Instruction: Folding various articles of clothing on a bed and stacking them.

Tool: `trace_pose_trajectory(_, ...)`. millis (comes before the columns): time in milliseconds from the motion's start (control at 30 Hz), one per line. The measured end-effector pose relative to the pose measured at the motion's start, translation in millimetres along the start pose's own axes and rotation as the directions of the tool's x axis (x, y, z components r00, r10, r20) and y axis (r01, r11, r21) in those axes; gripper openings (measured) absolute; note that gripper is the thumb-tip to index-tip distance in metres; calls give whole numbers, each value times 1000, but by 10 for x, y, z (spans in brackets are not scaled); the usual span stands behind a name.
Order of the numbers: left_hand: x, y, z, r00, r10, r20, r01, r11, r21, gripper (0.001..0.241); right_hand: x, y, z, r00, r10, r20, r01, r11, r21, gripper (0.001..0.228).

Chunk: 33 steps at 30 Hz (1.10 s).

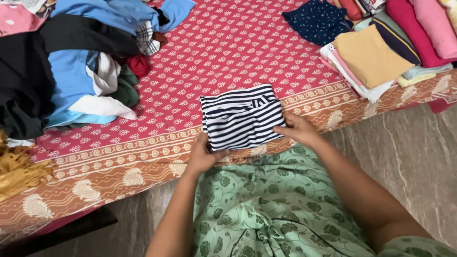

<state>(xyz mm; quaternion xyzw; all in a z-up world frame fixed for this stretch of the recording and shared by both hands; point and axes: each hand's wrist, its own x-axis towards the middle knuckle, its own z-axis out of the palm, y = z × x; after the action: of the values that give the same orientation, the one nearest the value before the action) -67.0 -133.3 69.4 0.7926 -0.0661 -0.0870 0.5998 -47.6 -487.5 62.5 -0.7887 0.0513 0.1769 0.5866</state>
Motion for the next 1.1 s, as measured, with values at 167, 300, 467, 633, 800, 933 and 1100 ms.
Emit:
trace_pose_trajectory(167, 189, 33, -53, 896, 442, -52, -387, 832, 397, 49, 211, 87, -57, 997, -73, 34, 70, 994, 85, 37)
trace_pose_trajectory(300, 470, -246, -36, 998, 34, 60, -13, 946, -324, 55, 274, -149, -116, 997, -80, 8, 74, 957, 279, 40)
trace_pose_trajectory(467, 801, 115, -1, 974, -223, -46, 186, 896, -404, 67, 608, -512, -10, 995, -50, -87, 85, 880, 467, 43)
trace_pose_trajectory(633, 1132, -294, 155, 957, 105, -272, -184, 941, -284, 63, 982, -386, 41, 989, 26, -146, 51, 867, 495, 53)
trace_pose_trajectory(800, 1128, -164, 103, 948, 219, -231, -278, 923, -265, 73, 916, -706, 136, 971, 143, -190, -47, 900, 434, 47)
trace_pose_trajectory(933, 1115, 294, 31, 984, 23, -179, -96, 906, -411, 81, 1068, -538, 176, 966, -30, -258, 134, 908, 398, 40)
trace_pose_trajectory(1100, 1539, -302, 71, 936, -52, -347, -61, 950, -307, 57, 1278, -274, 251, 914, -53, -401, 190, 932, 308, 33)
